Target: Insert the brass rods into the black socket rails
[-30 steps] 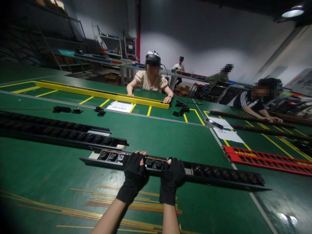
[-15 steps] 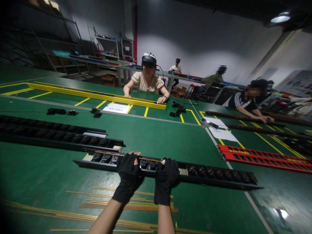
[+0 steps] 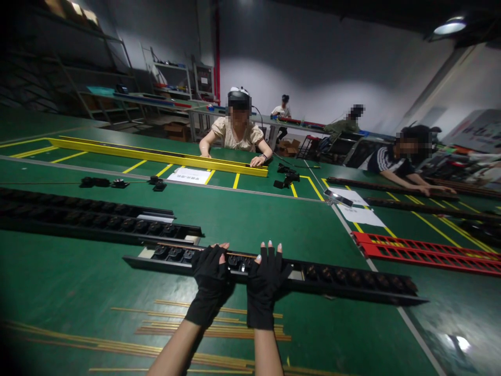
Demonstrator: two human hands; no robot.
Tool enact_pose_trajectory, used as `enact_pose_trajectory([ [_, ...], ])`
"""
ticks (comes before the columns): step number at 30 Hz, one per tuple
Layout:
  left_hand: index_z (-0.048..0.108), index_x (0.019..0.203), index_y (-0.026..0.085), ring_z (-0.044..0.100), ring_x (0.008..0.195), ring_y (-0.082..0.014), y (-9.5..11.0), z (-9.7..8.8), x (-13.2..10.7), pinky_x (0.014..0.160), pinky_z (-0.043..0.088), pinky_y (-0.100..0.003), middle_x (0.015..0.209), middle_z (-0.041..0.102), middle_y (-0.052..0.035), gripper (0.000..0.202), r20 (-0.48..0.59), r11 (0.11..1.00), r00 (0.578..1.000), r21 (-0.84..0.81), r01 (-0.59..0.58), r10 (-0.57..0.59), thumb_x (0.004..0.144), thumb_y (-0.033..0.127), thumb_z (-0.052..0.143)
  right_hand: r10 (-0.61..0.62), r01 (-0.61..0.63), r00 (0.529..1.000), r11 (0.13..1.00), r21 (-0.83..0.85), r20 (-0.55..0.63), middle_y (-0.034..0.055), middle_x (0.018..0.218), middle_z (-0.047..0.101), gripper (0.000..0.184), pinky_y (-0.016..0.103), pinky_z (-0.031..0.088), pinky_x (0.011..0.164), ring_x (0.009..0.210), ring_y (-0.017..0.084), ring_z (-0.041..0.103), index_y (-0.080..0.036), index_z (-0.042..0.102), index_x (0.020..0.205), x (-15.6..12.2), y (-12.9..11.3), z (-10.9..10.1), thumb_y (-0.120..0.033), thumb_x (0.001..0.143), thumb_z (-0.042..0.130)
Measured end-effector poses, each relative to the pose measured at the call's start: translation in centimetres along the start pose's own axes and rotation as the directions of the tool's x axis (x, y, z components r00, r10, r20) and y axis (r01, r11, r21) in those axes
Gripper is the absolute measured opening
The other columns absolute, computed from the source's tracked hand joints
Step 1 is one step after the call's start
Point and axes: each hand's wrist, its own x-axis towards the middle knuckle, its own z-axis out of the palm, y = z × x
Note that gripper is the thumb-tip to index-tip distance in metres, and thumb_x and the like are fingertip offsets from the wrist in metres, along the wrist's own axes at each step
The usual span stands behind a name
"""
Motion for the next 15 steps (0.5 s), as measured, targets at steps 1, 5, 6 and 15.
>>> enact_pose_trajectory([
  [1, 0.072, 0.109, 0.021, 0.069, 0.104, -0.0229, 0.0, 0.0, 0.0, 0.101, 0.038, -0.041, 0.104, 0.077, -0.0054, 0.032, -0.002, 1.0, 1.0, 0.002, -0.001, 0.001, 0.094, 0.016, 0.043, -0.028, 0.028, 1.0, 1.0, 0.012, -0.003, 0.011, 0.124, 0.069, 0.039, 0.058, 0.023, 0.112, 0.126, 0.029, 0.054, -0.018, 0.063, 0.127, -0.2, -0.2, 0.2, -0.026, 0.1, 0.035],
  [5, 0.072, 0.109, 0.02, 0.069, 0.103, -0.0228, 0.0, 0.1, -0.2, 0.102, 0.038, -0.041, 0.104, 0.077, -0.0067, 0.033, -0.009, 1.0, 1.0, -0.007, -0.004, 0.004, 0.094, 0.017, 0.043, -0.072, 0.074, 0.997, 0.996, 0.042, -0.032, 0.0112, 0.12, 0.072, 0.038, 0.055, 0.027, 0.112, 0.123, 0.028, 0.058, -0.015, 0.065, 0.124, -0.5, -0.9, 0.4, -0.023, 0.099, 0.037],
  [6, 0.071, 0.11, 0.021, 0.069, 0.103, -0.0229, 0.0, 0.2, -0.2, 0.102, 0.038, -0.042, 0.104, 0.077, -0.007, 0.033, -0.01, 1.0, 1.0, -0.008, -0.001, 0.001, 0.094, 0.017, 0.042, -0.079, 0.08, 0.997, 0.995, 0.053, -0.017, 0.0115, 0.122, 0.071, 0.039, 0.056, 0.026, 0.113, 0.126, 0.028, 0.056, -0.015, 0.064, 0.125, -0.6, -1.1, 0.4, -0.023, 0.1, 0.036],
  [15, 0.071, 0.11, 0.02, 0.068, 0.105, -0.0221, -0.1, 0.3, -0.3, 0.099, 0.04, -0.04, 0.104, 0.077, -0.0064, 0.034, 0.01, 1.0, 1.0, -0.028, 0.004, -0.004, 0.094, 0.015, 0.042, -0.13, 0.115, 0.986, 0.984, 0.137, 0.103, 0.0125, 0.118, 0.072, 0.037, 0.052, 0.031, 0.111, 0.123, 0.026, 0.059, -0.015, 0.066, 0.121, -1.2, -2.7, 0.4, -0.023, 0.099, 0.038],
])
